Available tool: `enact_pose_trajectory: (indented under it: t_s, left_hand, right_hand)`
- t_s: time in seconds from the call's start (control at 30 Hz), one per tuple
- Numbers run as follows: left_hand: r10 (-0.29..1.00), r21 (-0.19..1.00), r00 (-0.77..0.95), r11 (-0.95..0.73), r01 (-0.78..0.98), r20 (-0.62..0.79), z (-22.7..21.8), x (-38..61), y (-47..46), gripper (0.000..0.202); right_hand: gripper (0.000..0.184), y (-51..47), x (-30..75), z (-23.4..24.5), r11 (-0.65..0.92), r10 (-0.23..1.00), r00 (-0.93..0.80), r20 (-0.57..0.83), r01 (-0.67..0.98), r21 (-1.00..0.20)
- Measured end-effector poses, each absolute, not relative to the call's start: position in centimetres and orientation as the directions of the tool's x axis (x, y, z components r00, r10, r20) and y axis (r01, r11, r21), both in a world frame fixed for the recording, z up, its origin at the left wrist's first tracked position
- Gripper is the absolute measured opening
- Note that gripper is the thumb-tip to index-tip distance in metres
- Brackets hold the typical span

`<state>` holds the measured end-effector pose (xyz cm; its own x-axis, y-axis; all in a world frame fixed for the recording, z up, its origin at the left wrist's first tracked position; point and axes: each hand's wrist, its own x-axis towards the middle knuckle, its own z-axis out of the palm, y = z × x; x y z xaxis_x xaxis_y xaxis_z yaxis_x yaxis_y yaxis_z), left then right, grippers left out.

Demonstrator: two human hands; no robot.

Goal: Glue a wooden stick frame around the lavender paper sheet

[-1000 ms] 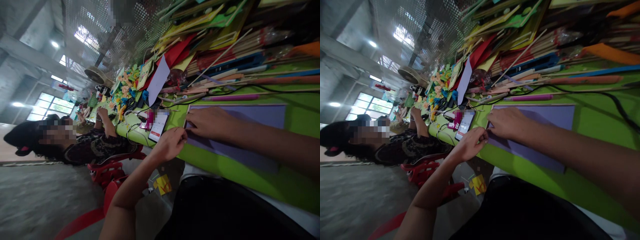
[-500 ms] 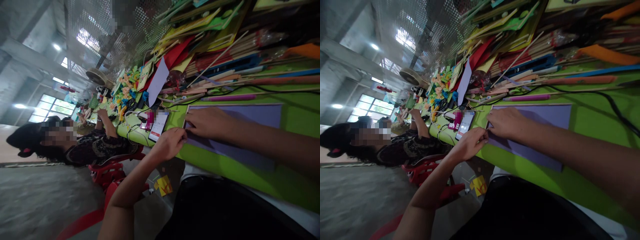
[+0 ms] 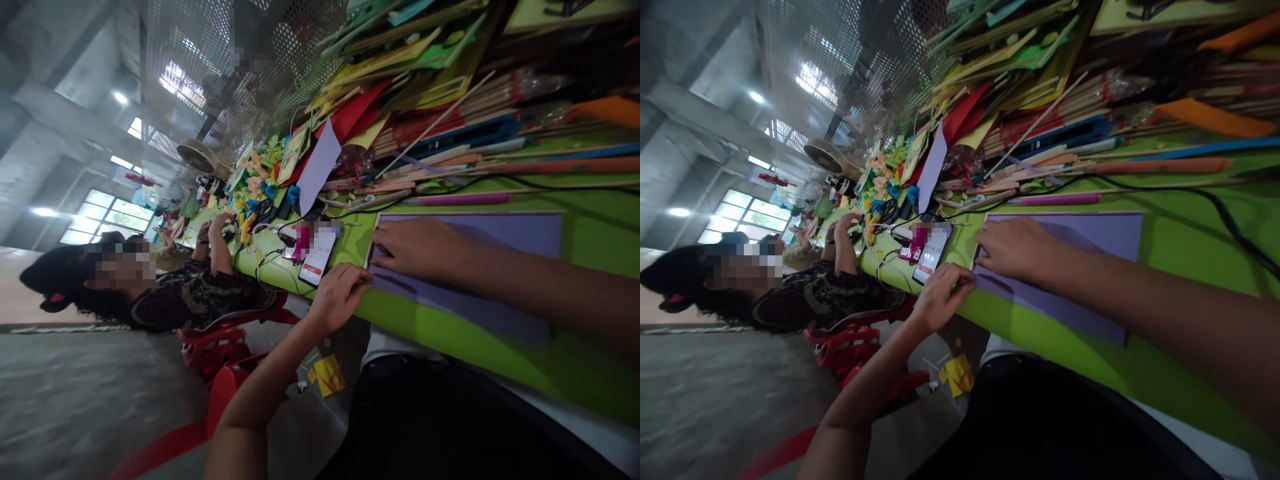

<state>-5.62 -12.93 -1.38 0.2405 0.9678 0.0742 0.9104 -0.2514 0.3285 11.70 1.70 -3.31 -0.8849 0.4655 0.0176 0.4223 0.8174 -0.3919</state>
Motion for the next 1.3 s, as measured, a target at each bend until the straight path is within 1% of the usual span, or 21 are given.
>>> enact_pose_trajectory:
  t_s: [0.17, 0.33, 0.43, 0.57, 0.67, 0.73, 0.97, 1.13, 1.3]
  left_hand:
    - [0.953, 0.296, 0.292, -0.304, 0.906, 0.085, -1.8, -5.8, -12.8, 0.013]
    - [0.927, 0.172, 0.352, -0.371, 0.912, 0.134, -2.6, -6.1, -13.0, 0.021]
    - [0.907, 0.139, 0.384, -0.408, 0.902, 0.172, -3.2, -6.4, -13.2, 0.022]
    - [0.879, 0.142, 0.398, -0.443, 0.885, 0.261, -4.1, -6.7, -13.4, 0.021]
    - [0.85, 0.148, 0.381, -0.457, 0.877, 0.363, -4.7, -6.8, -13.7, 0.017]
    - [0.834, 0.15, 0.375, -0.465, 0.873, 0.404, -4.8, -6.7, -13.8, 0.013]
    - [0.83, 0.203, 0.326, -0.452, 0.869, 0.453, -4.9, -6.5, -14.4, 0.013]
    - [0.848, 0.196, 0.303, -0.418, 0.887, 0.436, -5.5, -6.7, -14.9, 0.02]
    - [0.828, 0.16, 0.31, -0.424, 0.892, 0.466, -5.8, -6.6, -15.0, 0.017]
  right_hand:
    - [0.03, 1.8, 11.6, -3.8, 0.818, 0.466, -0.884, 0.034, 0.417, -0.396]
    - [0.027, 1.8, 11.6, -4.0, 0.814, 0.476, -0.878, 0.047, 0.42, -0.402]
    - [0.026, 1.7, 11.7, -4.0, 0.812, 0.475, -0.878, 0.051, 0.415, -0.411]
    - [0.025, 1.8, 11.7, -4.0, 0.82, 0.465, -0.883, 0.064, 0.403, -0.406]
    - [0.026, 1.8, 11.7, -3.8, 0.824, 0.463, -0.884, 0.065, 0.402, -0.4]
    - [0.026, 1.7, 11.8, -3.6, 0.822, 0.466, -0.883, 0.058, 0.407, -0.398]
    - [0.025, 1.8, 11.7, -3.6, 0.818, 0.466, -0.884, 0.04, 0.413, -0.4]
    - [0.025, 1.8, 11.6, -3.7, 0.819, 0.467, -0.884, 0.025, 0.422, -0.389]
    - [0.023, 1.7, 11.7, -3.2, 0.808, 0.467, -0.884, 0.004, 0.425, -0.409]
